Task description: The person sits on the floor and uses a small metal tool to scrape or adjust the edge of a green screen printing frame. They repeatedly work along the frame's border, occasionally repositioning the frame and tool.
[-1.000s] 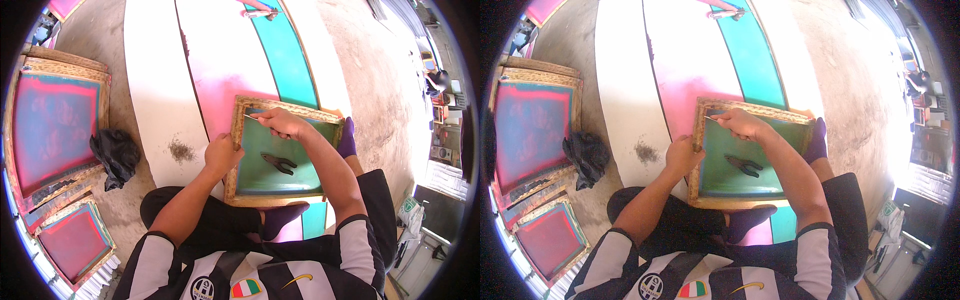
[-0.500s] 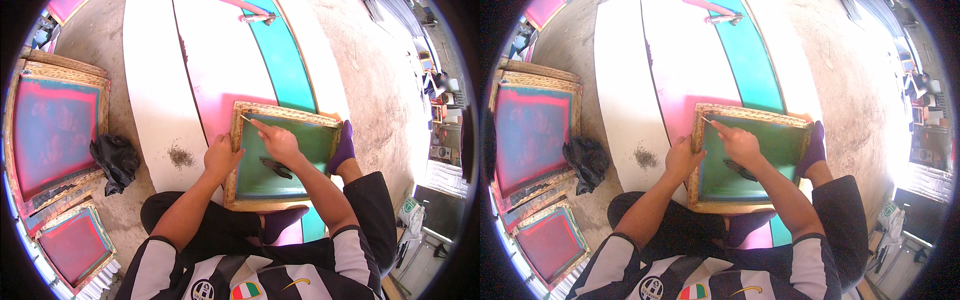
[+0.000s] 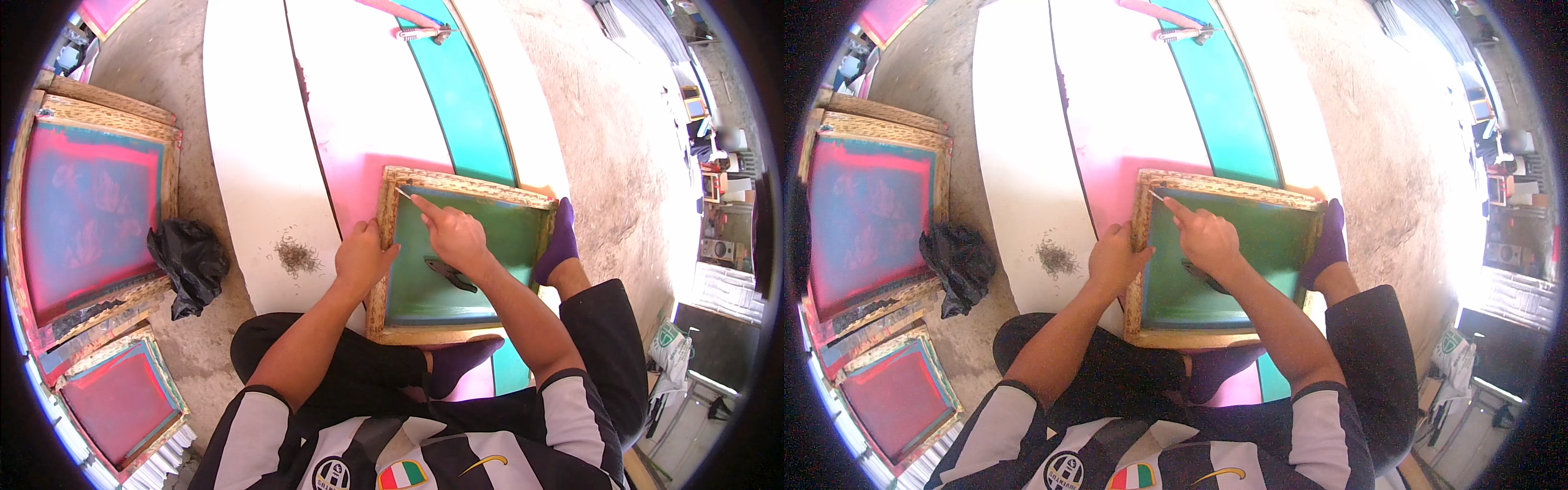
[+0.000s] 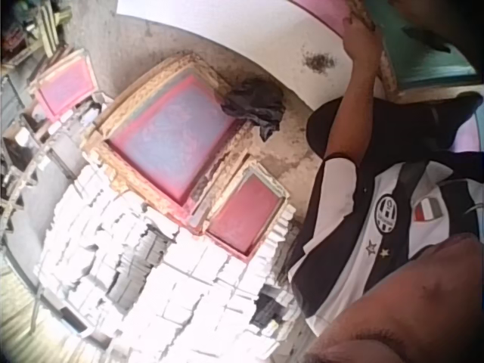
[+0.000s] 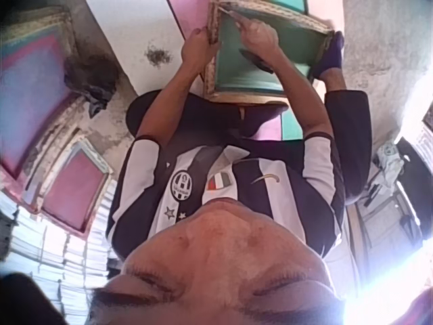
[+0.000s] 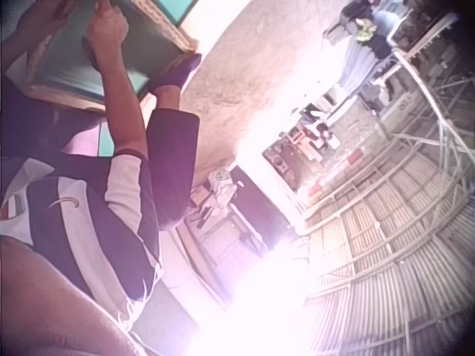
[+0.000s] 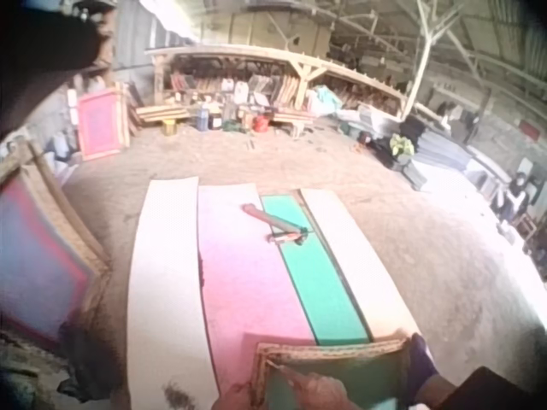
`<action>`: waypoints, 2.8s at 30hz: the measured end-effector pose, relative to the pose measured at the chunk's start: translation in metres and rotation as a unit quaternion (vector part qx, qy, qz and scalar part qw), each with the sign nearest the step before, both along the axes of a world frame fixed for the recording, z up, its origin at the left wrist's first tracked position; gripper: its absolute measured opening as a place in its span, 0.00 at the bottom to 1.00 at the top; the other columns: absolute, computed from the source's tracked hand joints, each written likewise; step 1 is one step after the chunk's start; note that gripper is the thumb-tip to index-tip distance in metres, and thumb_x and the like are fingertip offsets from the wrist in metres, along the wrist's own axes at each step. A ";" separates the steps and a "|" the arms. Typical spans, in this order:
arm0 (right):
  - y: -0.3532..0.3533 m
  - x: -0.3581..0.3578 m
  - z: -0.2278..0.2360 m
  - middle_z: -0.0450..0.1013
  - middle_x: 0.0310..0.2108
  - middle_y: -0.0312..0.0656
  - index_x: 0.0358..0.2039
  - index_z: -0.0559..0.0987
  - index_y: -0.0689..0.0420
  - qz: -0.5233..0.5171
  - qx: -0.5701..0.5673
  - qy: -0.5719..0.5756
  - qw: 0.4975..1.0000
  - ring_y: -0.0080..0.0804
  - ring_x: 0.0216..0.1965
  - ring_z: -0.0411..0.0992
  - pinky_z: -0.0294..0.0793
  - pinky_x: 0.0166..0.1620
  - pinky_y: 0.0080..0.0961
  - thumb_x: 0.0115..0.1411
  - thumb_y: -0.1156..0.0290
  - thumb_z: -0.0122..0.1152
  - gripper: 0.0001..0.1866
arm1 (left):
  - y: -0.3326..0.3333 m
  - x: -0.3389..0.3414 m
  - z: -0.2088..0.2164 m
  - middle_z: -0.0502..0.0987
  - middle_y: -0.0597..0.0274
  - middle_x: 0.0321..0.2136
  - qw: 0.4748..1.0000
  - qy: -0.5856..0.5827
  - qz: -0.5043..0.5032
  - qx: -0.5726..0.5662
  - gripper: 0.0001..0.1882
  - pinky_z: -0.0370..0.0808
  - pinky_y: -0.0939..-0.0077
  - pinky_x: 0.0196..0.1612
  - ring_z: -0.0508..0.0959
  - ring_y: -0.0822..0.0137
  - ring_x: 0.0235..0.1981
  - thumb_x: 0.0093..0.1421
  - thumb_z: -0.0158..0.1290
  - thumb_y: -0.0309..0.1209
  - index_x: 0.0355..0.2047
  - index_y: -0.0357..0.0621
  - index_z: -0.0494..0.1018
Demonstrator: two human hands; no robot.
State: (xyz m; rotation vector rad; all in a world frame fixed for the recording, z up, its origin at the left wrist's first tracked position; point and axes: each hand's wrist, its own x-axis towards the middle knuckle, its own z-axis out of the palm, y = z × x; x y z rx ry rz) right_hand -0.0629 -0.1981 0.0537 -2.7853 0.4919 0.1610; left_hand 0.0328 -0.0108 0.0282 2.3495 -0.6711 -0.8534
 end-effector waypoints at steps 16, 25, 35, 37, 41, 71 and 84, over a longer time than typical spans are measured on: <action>0.016 0.011 0.017 0.79 0.30 0.51 0.71 0.71 0.36 0.005 -0.067 0.117 0.991 0.50 0.31 0.83 0.83 0.32 0.48 0.72 0.63 0.56 0.27 | 0.003 -0.003 -0.012 0.80 0.47 0.43 0.999 -0.029 -0.005 -0.015 0.30 0.81 0.50 0.45 0.84 0.44 0.43 0.55 0.70 0.41 0.54 0.37 0.77; -0.009 0.015 0.001 0.81 0.34 0.53 0.72 0.70 0.42 -0.018 0.119 0.087 0.989 0.51 0.35 0.84 0.84 0.37 0.49 0.70 0.69 0.55 0.30 | 0.002 -0.003 -0.026 0.80 0.48 0.38 0.996 -0.078 -0.009 -0.047 0.24 0.81 0.51 0.44 0.83 0.45 0.39 0.52 0.70 0.39 0.44 0.36 0.80; -0.008 0.001 -0.041 0.80 0.31 0.51 0.68 0.76 0.42 -0.103 0.333 -0.064 0.935 0.43 0.28 0.76 0.80 0.37 0.42 0.73 0.64 0.59 0.24 | 0.001 0.000 -0.025 0.80 0.50 0.33 0.994 -0.083 -0.011 -0.073 0.24 0.80 0.55 0.40 0.83 0.49 0.35 0.51 0.71 0.39 0.45 0.41 0.82; -0.008 -0.004 -0.045 0.76 0.26 0.45 0.70 0.75 0.43 -0.063 0.229 -0.063 0.969 0.31 0.22 0.70 0.77 0.33 0.35 0.74 0.64 0.60 0.25 | 0.000 0.000 -0.021 0.80 0.50 0.33 0.993 -0.092 -0.015 -0.078 0.24 0.80 0.56 0.40 0.82 0.49 0.34 0.50 0.71 0.38 0.45 0.40 0.82; -0.007 0.007 -0.020 0.68 0.22 0.35 0.70 0.75 0.46 -0.117 0.324 0.025 0.938 0.23 0.20 0.64 0.72 0.30 0.28 0.76 0.62 0.58 0.24 | 0.004 0.001 -0.021 0.80 0.50 0.32 0.993 -0.096 -0.011 -0.074 0.24 0.79 0.56 0.38 0.82 0.50 0.32 0.50 0.71 0.37 0.46 0.40 0.82; 0.002 0.012 0.023 0.79 0.30 0.53 0.71 0.71 0.33 0.055 -0.082 0.150 0.984 0.48 0.32 0.83 0.84 0.32 0.48 0.73 0.61 0.54 0.26 | 0.002 -0.003 -0.022 0.81 0.44 0.39 0.996 -0.078 -0.006 -0.048 0.29 0.81 0.52 0.43 0.84 0.43 0.38 0.54 0.70 0.40 0.51 0.34 0.79; -0.029 0.015 0.006 0.84 0.40 0.53 0.69 0.74 0.40 -0.047 0.231 0.122 0.964 0.54 0.39 0.83 0.81 0.45 0.47 0.76 0.60 0.54 0.23 | 0.001 -0.002 -0.022 0.79 0.46 0.36 0.995 -0.066 0.003 -0.072 0.25 0.80 0.52 0.42 0.83 0.44 0.38 0.53 0.69 0.40 0.46 0.34 0.80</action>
